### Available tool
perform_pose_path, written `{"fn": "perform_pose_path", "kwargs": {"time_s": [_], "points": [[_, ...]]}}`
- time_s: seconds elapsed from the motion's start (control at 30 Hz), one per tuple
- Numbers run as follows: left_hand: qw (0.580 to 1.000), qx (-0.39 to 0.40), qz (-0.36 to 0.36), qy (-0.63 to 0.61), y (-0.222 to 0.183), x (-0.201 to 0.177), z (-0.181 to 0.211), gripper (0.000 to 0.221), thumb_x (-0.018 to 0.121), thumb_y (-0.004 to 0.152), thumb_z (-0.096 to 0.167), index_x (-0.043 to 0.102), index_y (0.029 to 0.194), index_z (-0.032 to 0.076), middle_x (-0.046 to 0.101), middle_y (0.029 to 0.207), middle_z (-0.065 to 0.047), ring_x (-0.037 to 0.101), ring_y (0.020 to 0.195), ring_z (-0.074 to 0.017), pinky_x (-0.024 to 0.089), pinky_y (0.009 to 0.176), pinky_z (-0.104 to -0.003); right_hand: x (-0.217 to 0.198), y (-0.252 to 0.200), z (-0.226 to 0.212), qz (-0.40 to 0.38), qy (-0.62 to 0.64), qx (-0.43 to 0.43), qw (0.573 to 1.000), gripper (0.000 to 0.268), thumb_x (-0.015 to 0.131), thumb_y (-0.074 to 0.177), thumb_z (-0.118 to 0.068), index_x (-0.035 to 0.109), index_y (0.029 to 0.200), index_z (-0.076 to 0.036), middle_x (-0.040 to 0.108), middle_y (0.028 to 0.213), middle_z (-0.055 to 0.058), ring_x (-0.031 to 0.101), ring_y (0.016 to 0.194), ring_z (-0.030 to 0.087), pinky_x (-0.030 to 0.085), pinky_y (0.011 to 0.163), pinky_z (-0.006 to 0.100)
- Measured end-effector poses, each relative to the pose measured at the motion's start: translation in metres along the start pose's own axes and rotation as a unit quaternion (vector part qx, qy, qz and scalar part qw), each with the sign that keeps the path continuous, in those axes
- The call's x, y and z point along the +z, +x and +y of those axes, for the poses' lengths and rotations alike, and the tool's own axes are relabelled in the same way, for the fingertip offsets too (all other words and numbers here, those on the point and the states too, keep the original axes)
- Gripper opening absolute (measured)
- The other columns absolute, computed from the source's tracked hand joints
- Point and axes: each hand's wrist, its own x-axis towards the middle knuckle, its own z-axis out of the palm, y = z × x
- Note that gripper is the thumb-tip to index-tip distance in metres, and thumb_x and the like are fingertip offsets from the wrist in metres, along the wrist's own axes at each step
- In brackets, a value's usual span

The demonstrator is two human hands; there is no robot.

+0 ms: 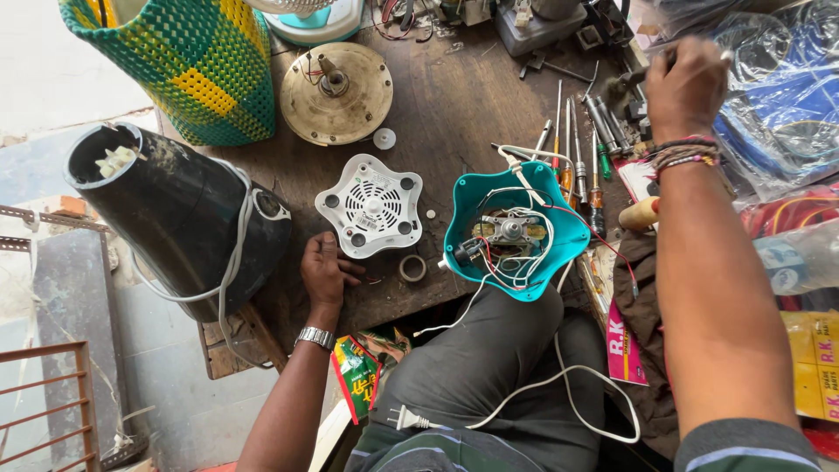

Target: The person repairs a disassembled electric fan by stripping wires, twisting them together, and wrapping the connections with electrical tape. They then place the fan's white base plate onto the teal motor housing to check the fit.

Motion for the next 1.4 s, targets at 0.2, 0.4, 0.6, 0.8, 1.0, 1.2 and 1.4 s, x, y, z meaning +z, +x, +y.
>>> {"fn": "perform_pose_path", "kwargs": {"time_s": [0.2,0.4,0.6,0.8,1.0,1.2,1.4], "points": [[1.000,0.010,0.001,-0.005,0.001,0.001,-0.002,0.038,0.054,0.106,0.034,0.054,0.118,-0.002,0.062,0.081,-0.010,0.068,0.052,-0.0208,0.049,0.036,-0.028,-0.111,0.030,-0.073,0.089,0.130,-0.156,0.975,0.008,0.076,0.094,-0.006,0.071,0.097,-0.002,0.071,0.094,0.013,0.065,0.086,0.030,0.048,0.079,0.045],[1.000,0.013,0.008,0.008,-0.001,0.000,-0.003,0.039,0.055,0.105,0.033,0.054,0.120,-0.003,0.062,0.085,-0.011,0.070,0.053,-0.0220,0.049,0.035,-0.028,-0.050,0.012,-0.106,0.077,0.132,-0.159,0.975,0.018,0.075,0.099,-0.013,0.067,0.085,-0.005,0.066,0.092,0.011,0.063,0.088,0.027,0.050,0.080,0.047],[1.000,0.021,-0.001,0.013,0.001,-0.001,-0.003,0.042,0.057,0.103,0.035,0.056,0.121,-0.002,0.066,0.082,-0.013,0.069,0.053,-0.0229,0.051,0.037,-0.029,0.001,-0.026,-0.110,-0.155,0.211,-0.080,0.962,0.022,0.084,0.088,-0.031,0.081,0.099,-0.011,0.076,0.089,0.010,0.073,0.080,0.029,0.058,0.074,0.040],[0.998,-0.025,-0.007,0.053,0.000,0.008,0.015,0.050,0.059,0.100,0.039,0.055,0.125,-0.004,0.071,0.088,-0.015,0.072,0.057,-0.0230,0.054,0.041,-0.030,-0.068,-0.011,-0.103,0.049,0.422,-0.023,0.905,0.021,0.085,0.101,-0.011,0.067,0.095,-0.003,0.069,0.088,0.004,0.066,0.078,0.013,0.055,0.071,0.028],[0.997,-0.082,-0.008,0.005,0.003,0.025,0.033,0.057,0.063,0.098,0.040,0.052,0.132,-0.004,0.069,0.109,-0.013,0.074,0.079,-0.0214,0.065,0.050,-0.038,-0.154,-0.041,-0.140,0.123,0.493,-0.026,0.861,0.030,0.083,0.110,-0.012,0.058,0.098,0.000,0.060,0.087,0.003,0.054,0.068,0.010,0.048,0.063,0.023],[0.987,-0.119,-0.024,-0.103,0.010,0.040,0.026,0.050,0.065,0.098,0.032,0.050,0.132,-0.002,0.070,0.108,-0.015,0.074,0.080,-0.0247,0.063,0.050,-0.039,-0.220,-0.104,-0.199,0.029,0.567,0.013,0.823,0.021,0.074,0.112,-0.018,0.071,0.125,-0.003,0.075,0.097,0.007,0.070,0.075,0.008,0.051,0.059,0.018],[0.994,-0.043,-0.003,-0.103,-0.003,0.014,0.058,0.041,0.065,0.098,0.025,0.055,0.128,-0.002,0.073,0.103,-0.014,0.074,0.075,-0.0221,0.061,0.048,-0.034,-0.234,-0.158,-0.245,-0.053,0.562,0.103,0.819,0.027,0.080,0.101,-0.013,0.073,0.124,-0.002,0.073,0.095,0.008,0.065,0.073,0.007,0.049,0.059,0.020]]}}
